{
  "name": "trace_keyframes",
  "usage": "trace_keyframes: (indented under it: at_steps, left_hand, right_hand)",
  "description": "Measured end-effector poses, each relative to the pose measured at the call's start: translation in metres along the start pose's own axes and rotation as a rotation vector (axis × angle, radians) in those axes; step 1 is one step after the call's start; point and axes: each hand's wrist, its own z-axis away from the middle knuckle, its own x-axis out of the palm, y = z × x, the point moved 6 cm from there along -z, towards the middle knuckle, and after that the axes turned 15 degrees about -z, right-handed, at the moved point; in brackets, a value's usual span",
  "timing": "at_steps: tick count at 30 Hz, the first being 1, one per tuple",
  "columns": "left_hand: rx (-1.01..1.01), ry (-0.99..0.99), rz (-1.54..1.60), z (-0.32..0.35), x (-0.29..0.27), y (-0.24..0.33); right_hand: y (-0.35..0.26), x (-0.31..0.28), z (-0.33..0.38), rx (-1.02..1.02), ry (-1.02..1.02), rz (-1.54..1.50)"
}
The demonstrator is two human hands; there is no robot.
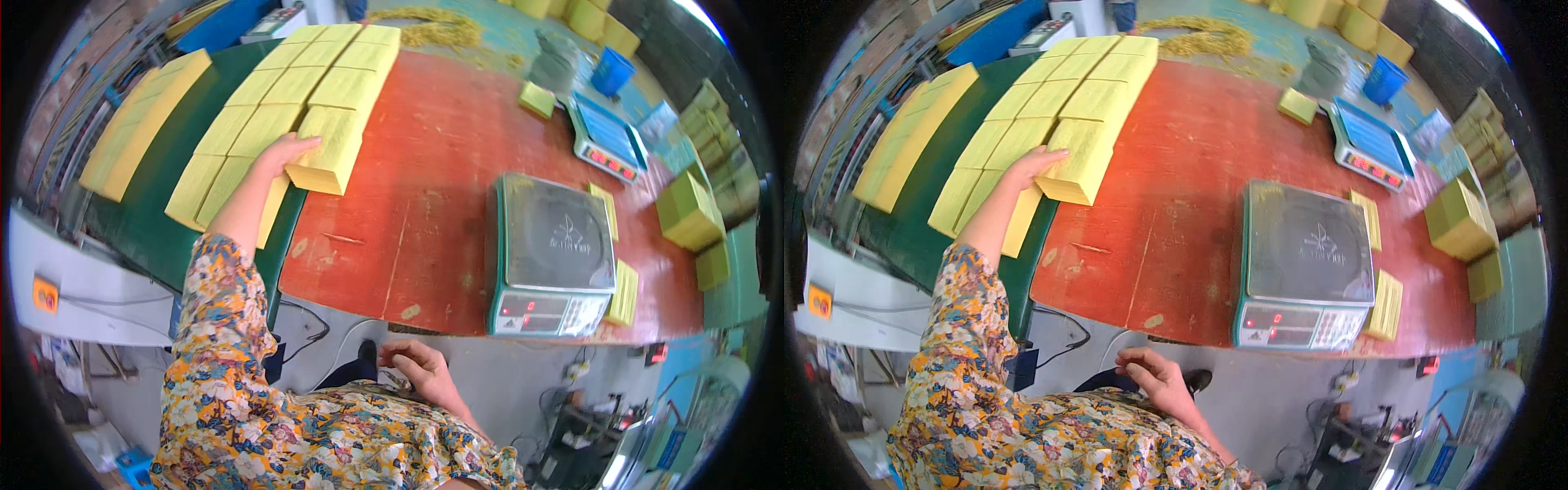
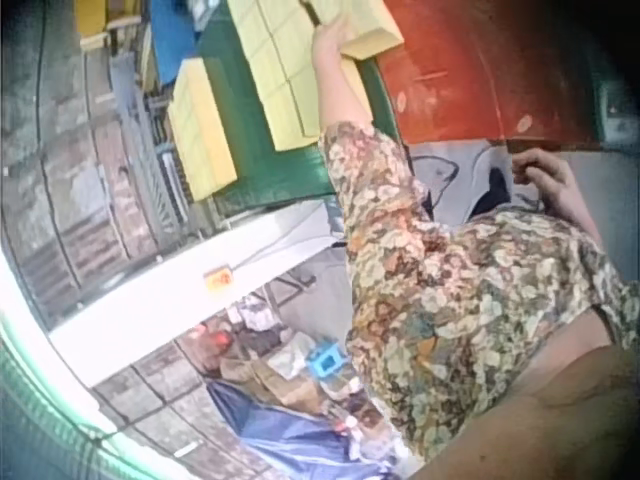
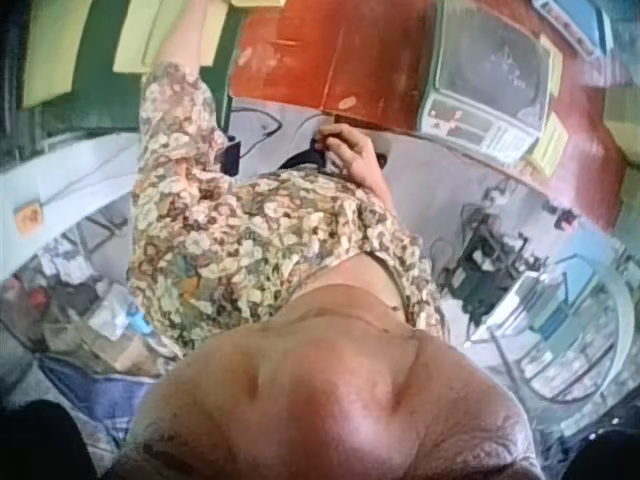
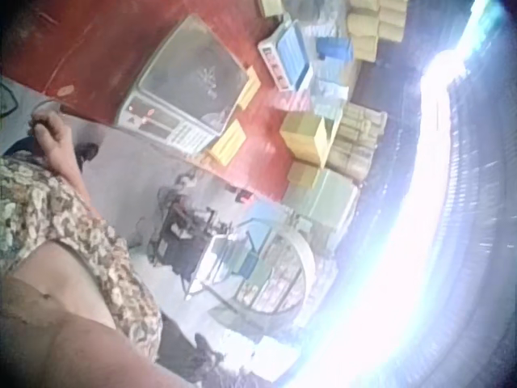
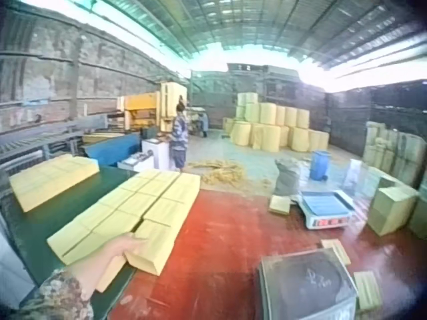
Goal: The person is weighing individual yellow sponge pads on a digital scale and stacking them into large bundles.
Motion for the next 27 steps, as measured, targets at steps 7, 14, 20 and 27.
trace_keyframes:
  at_steps: [7,14,20,27]
  left_hand:
    - [0.177,-0.551,-0.121,0.105,0.094,0.033]
    - [0.539,-0.625,-0.600,0.260,0.164,0.067]
    - [1.009,-0.165,-0.955,0.314,0.173,0.099]
    - [0.580,-0.396,-0.046,0.267,0.161,0.046]
  right_hand:
    - [0.080,-0.048,-0.027,0.109,0.274,-0.471]
    - [0.083,-0.043,-0.031,-0.173,0.045,-0.734]
    - [0.067,-0.034,-0.008,-0.214,0.046,-0.717]
    - [-0.032,-0.034,0.012,-0.610,0.084,0.150]
